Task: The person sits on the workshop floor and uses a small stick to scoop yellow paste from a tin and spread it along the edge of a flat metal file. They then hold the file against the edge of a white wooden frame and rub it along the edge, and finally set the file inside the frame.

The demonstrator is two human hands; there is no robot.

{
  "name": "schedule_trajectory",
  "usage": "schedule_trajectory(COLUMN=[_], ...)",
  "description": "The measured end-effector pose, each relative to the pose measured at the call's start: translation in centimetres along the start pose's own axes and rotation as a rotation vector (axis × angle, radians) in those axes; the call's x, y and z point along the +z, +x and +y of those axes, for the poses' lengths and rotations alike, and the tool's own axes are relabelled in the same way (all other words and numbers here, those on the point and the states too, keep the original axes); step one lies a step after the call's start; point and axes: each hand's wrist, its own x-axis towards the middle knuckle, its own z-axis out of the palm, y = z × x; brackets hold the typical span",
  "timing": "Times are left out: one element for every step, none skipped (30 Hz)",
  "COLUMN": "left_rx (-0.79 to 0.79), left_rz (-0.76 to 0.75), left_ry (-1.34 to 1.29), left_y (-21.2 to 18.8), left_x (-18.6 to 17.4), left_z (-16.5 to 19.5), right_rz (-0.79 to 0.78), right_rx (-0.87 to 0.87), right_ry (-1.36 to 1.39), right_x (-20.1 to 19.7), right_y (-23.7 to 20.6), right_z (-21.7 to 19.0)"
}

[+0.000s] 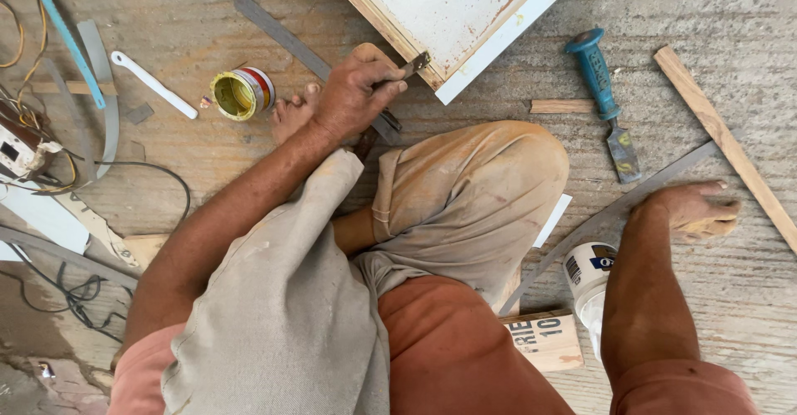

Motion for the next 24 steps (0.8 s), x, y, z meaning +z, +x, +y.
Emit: schedule_trajectory(left_rx=[0.016, 0.032, 0.048, 0.080, 0.113, 0.144, 0.149, 0.155, 0.161, 0.176, 0.191, 0.205, 0.219, 0.235, 0.252, 0.221, 0.190, 0.161, 0.137, 0.114, 0.091, 0.079, 0.071, 0.073], left_rz=[-0.002, -0.004, -0.006, 0.022, 0.050, 0.077, 0.095, 0.113, 0.131, 0.128, 0.125, 0.121, 0.125, 0.131, 0.136, 0.135, 0.136, 0.137, 0.166, 0.195, 0.228, 0.276, 0.329, 0.386], left_ry=[0.000, -0.001, -0.003, -0.008, -0.012, -0.016, 0.040, 0.096, 0.153, 0.192, 0.229, 0.268, 0.309, 0.351, 0.391, 0.412, 0.433, 0.453, 0.473, 0.493, 0.514, 0.445, 0.376, 0.308], left_y=[-0.1, -0.1, -0.2, -0.4, -0.5, -0.6, -0.6, -0.7, -0.6, -0.5, -0.4, -0.1, 0.2, 0.7, 1.1, 1.5, 2.0, 2.3, 2.5, 2.6, 2.7, 2.7, 2.5, 2.7], left_x=[0.1, 0.1, 0.1, -0.1, -0.3, -0.6, -1.0, -1.4, -1.8, -2.1, -2.3, -2.4, -2.4, -2.4, -2.4, -2.4, -2.4, -2.5, -2.9, -3.4, -4.0, -4.7, -5.3, -5.8], left_z=[0.2, 0.4, 0.5, 0.5, 0.5, 0.5, 0.4, 0.4, 0.4, 0.4, 0.5, 0.6, 0.6, 0.5, 0.4, 0.1, -0.3, -0.7, -1.3, -2.0, -2.6, -3.0, -3.4, -3.5], right_rz=[-0.031, -0.091, -0.151, -0.212, -0.128, -0.044, 0.040, 0.041, 0.050, 0.045, 0.056, 0.055, 0.044, 0.045, 0.046, 0.059, 0.077, 0.096, 0.116, 0.103, 0.091, 0.078, 0.054, 0.030], right_rx=[0.001, 0.021, 0.039, 0.056, 0.035, 0.013, -0.009, -0.003, 0.005, 0.008, -0.001, -0.016, -0.025, -0.037, -0.036, -0.033, -0.052, -0.070, -0.087, -0.076, -0.065, -0.055, -0.045, -0.031], right_ry=[0.037, 0.127, 0.218, 0.308, 0.163, 0.017, -0.130, -0.137, -0.128, -0.125, -0.093, -0.047, 0.010, 0.032, 0.047, 0.056, 0.026, -0.001, -0.028, -0.039, -0.047, -0.051, -0.041, -0.023], right_x=[0.0, 0.0, 0.0, 0.0, 0.1, 0.1, 0.2, 0.3, 0.4, 0.5, 0.6, 0.6, 0.8, 0.8, 0.9, 1.0, 1.0, 1.0, 1.0, 1.0, 1.0, 0.9, 0.7, 0.5], right_y=[0.1, 0.1, 0.2, 0.3, 0.3, 0.2, 0.2, 0.3, 0.3, 0.3, 0.4, 0.5, 0.6, 0.6, 0.6, 0.7, 0.7, 0.7, 0.8, 0.8, 0.8, 0.6, 0.4, 0.3], right_z=[0.0, -0.1, 0.0, 0.0, 0.0, 0.1, 0.2, 0.3, 0.4, 0.4, 0.5, 0.5, 0.4, 0.5, 0.6, 0.7, 0.8, 1.0, 1.1, 1.3, 1.4, 1.3, 1.1, 1.0])
